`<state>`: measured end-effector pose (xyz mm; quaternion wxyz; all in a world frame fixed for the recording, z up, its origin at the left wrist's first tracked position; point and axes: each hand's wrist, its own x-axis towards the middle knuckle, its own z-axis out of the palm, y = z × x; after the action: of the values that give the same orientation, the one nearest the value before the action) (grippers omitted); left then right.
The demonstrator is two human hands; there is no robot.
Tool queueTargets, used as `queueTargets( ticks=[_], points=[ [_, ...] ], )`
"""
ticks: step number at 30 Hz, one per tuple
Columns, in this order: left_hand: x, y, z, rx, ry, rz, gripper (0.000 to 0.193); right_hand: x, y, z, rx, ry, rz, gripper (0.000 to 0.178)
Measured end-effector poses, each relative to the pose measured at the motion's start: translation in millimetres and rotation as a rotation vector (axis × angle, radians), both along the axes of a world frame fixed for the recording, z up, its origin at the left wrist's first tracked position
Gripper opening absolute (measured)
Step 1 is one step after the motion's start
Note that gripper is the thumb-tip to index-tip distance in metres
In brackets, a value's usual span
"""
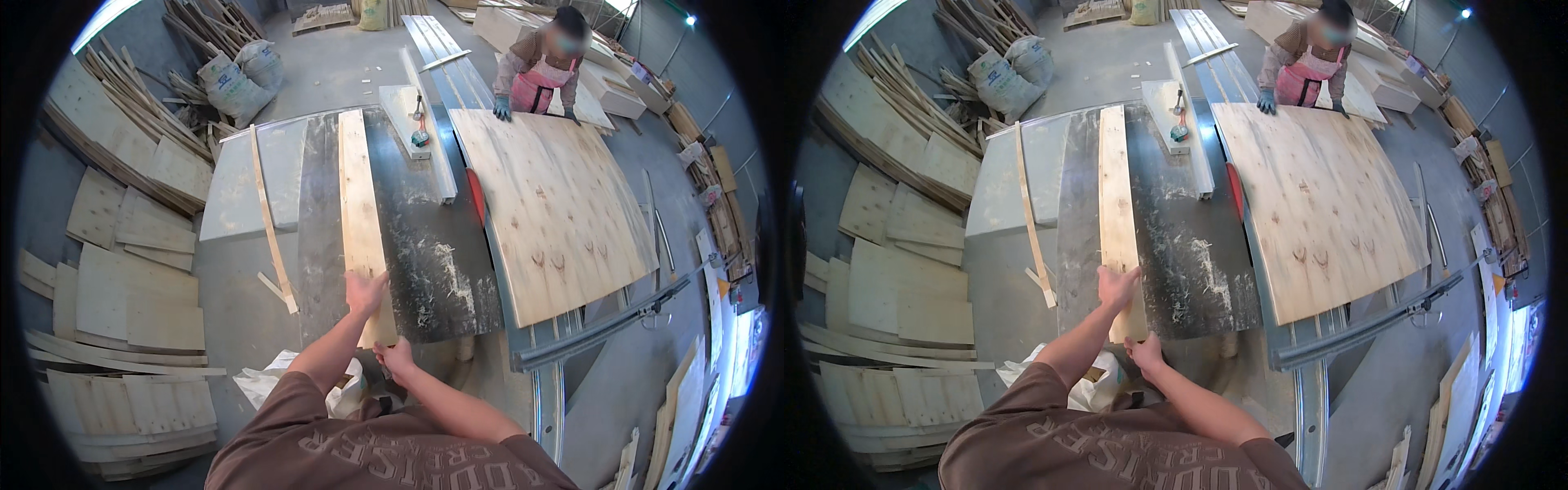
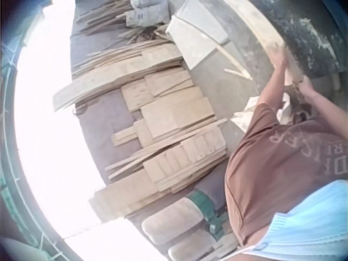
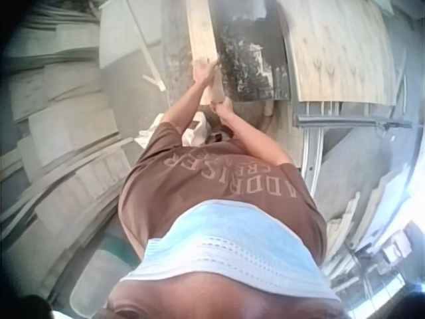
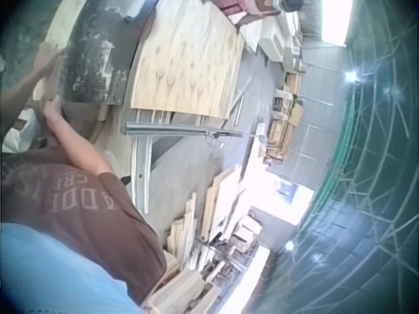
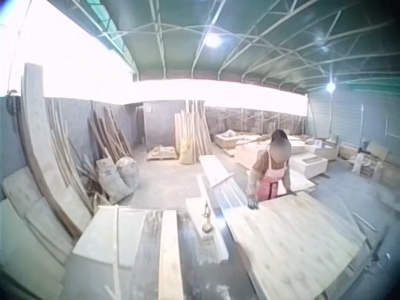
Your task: The person assists a coworker by feeding small wooden blocks and longer planks into a table saw. The person picks up pieces, positions them for the cut, and collects the cut pieces, placing them into a white sack. The coworker operates the saw and handles larger sheets of plywood.
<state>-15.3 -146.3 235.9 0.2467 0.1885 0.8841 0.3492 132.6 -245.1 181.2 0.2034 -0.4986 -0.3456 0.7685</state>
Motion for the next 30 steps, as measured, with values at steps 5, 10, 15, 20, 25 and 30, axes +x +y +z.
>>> queueTargets(
  ticks=[5,10,15,20,25,30],
  points=[
    [-17,14,-1,-0.082,-0.014,0.034,0.084,-17,15,-1,0.036,-0.008,0.066,0.011],
    [-14,-1,-18,-0.063,0.006,0.027,0.083,-11,1,-7,0.004,-0.035,0.094,0.012],
    [-17,1,-24,-0.03,-0.056,-0.008,0.089,-8,6,-18,-0.031,-0.007,0.108,0.012],
    [-3,3,-23,-0.179,0.228,-0.098,0.118,-20,22,-49,-0.093,0.052,0.219,0.01],
    [-7,-7,-43,-0.287,0.247,-0.112,0.12,-18,36,-23,0.017,-0.192,0.423,0.021],
    [-1,-19,-61,-0.397,0.37,-0.245,0.12,-17,37,-60,0.316,-0.35,0.445,0.037]
  ],
)
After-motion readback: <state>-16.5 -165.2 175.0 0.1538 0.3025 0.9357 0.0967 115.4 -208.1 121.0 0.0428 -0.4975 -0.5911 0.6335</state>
